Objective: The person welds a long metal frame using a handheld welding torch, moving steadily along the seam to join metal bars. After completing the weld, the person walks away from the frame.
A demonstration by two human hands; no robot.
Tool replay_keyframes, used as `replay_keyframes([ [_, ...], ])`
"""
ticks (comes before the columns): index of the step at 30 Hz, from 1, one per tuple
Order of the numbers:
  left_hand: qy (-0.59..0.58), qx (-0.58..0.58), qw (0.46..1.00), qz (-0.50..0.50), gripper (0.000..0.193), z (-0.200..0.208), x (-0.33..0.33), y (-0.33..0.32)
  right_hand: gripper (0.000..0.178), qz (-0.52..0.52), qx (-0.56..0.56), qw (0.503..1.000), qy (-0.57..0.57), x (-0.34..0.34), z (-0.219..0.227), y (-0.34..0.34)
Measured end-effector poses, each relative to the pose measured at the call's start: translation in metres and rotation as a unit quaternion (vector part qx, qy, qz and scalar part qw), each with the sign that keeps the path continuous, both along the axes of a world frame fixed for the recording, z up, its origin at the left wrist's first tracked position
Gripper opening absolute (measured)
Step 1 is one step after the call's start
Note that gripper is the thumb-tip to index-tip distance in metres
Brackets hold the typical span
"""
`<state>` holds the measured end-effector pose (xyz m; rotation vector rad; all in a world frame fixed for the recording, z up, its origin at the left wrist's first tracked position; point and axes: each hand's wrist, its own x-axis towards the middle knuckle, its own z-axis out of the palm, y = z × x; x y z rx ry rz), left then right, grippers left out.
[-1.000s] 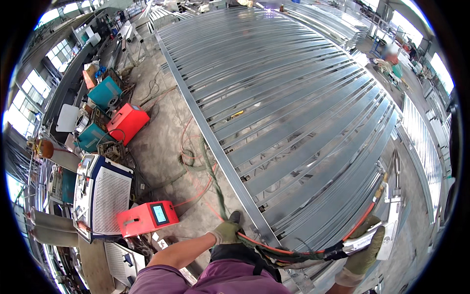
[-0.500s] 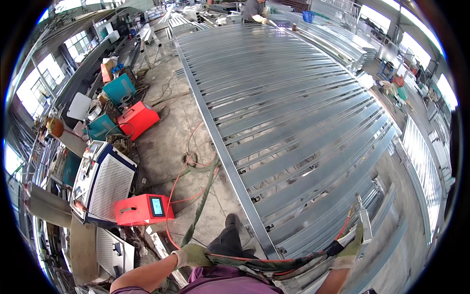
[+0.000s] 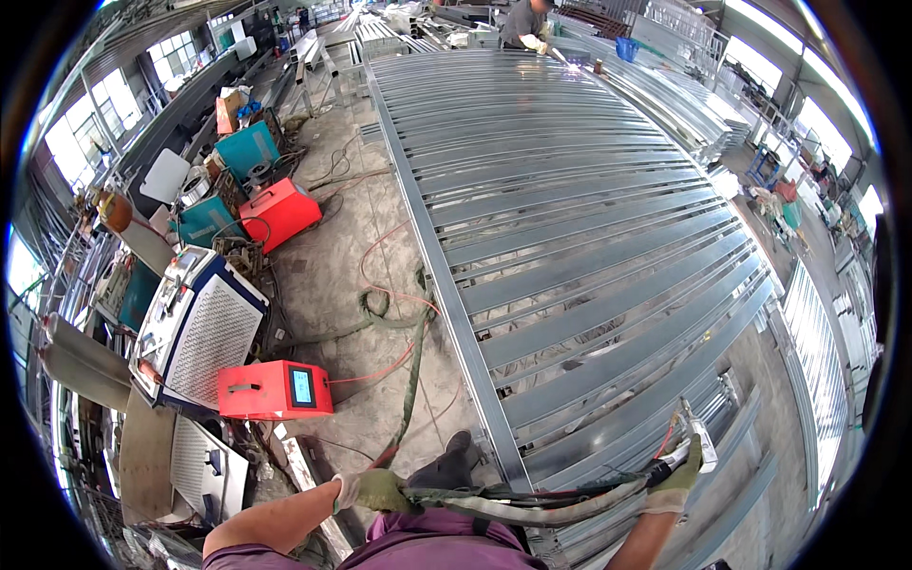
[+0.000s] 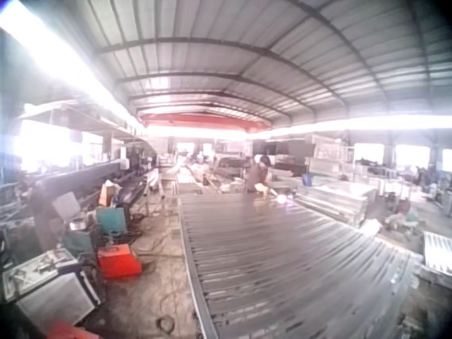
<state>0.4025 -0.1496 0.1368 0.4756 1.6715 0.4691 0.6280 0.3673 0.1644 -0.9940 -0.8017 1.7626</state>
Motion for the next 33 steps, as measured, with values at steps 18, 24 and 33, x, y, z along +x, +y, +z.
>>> replay_keyframes([
  [18, -0.397, -0.129, 0.755, 0.505, 0.013, -0.047, 0.227, -0.255, 0.029, 0.391, -0.161, 0.893, -0.156, -0.206, -0.012, -0.248],
  [24, -0.435, -0.104, 0.729, 0.518, 0.018, -0.079, 0.242, -0.256, 0.024, 0.326, -0.171, 0.921, -0.126, -0.202, -0.064, -0.228],
  [33, -0.175, -0.057, 0.976, 0.120, 0.029, -0.075, 0.081, -0.230, 0.023, 0.176, -0.185, 0.964, -0.071, -0.145, -0.073, -0.156],
])
